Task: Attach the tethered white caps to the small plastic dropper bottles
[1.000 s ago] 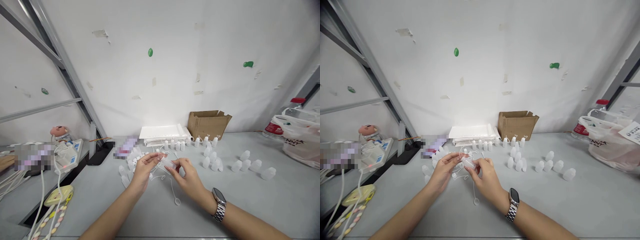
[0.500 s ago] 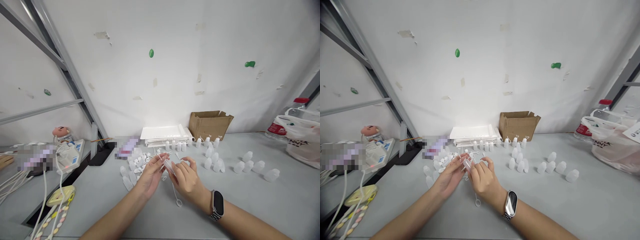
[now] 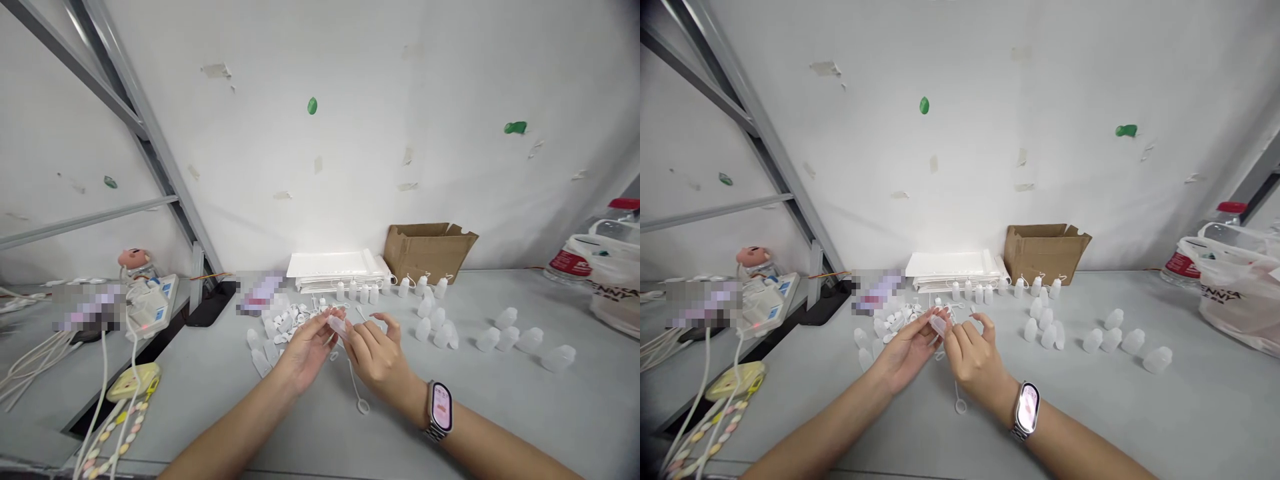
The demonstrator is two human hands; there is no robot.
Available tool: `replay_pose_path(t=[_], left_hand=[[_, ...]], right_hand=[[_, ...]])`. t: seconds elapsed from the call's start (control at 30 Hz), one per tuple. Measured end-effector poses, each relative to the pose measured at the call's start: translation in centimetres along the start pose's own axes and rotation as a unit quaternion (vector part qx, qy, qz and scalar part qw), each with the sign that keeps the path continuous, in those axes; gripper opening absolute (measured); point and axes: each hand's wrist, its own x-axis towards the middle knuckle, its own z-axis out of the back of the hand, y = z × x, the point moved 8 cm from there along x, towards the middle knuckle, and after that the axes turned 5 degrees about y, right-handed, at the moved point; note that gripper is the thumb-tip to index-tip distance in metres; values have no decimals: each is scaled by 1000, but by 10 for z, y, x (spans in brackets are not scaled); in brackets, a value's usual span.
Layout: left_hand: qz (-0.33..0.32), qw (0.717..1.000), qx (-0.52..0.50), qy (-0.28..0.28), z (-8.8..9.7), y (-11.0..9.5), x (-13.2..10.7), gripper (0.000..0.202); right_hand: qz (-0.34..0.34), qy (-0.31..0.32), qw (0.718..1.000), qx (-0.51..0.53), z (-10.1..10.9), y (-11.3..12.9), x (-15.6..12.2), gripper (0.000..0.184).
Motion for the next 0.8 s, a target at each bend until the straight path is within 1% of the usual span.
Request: replay_pose_path(t=[0.1, 0.27, 0.5, 0.6, 0.67, 0.7, 0.73, 0.77, 0.8], left_hand=[[16, 1000, -21, 11, -3, 5, -1, 8], [9, 999, -18, 42, -8, 6, -1, 7], [-13, 999, -2, 41, -6, 6, 1, 12], [-24, 999, 19, 44, -7, 6, -1, 14], [-28, 998, 35, 52, -7, 7, -2, 15], [-31, 997, 42, 56, -8, 7, -3, 17], [-34, 997, 48, 59, -9, 6, -3, 18], [-38, 996, 54, 59, -9, 6, -3, 18], [-40, 996, 59, 57, -9, 5, -3, 19]], right_hand=[[2, -9, 1000, -1, 2, 1, -1, 9], [-3, -12, 1000, 6, 5, 0, 1, 9], [-33, -27, 998, 56, 6, -2, 4, 13], [-66, -25, 992, 104, 5, -5, 3, 12], [-100, -12, 982, 157, 2, -9, 3, 13], [-126, 3, 973, 193, -1, -13, 2, 15], [-161, 23, 959, 232, -6, -18, 1, 18], [-202, 47, 939, 274, -13, -24, -1, 20], [-246, 73, 913, 317, -20, -29, -3, 23]])
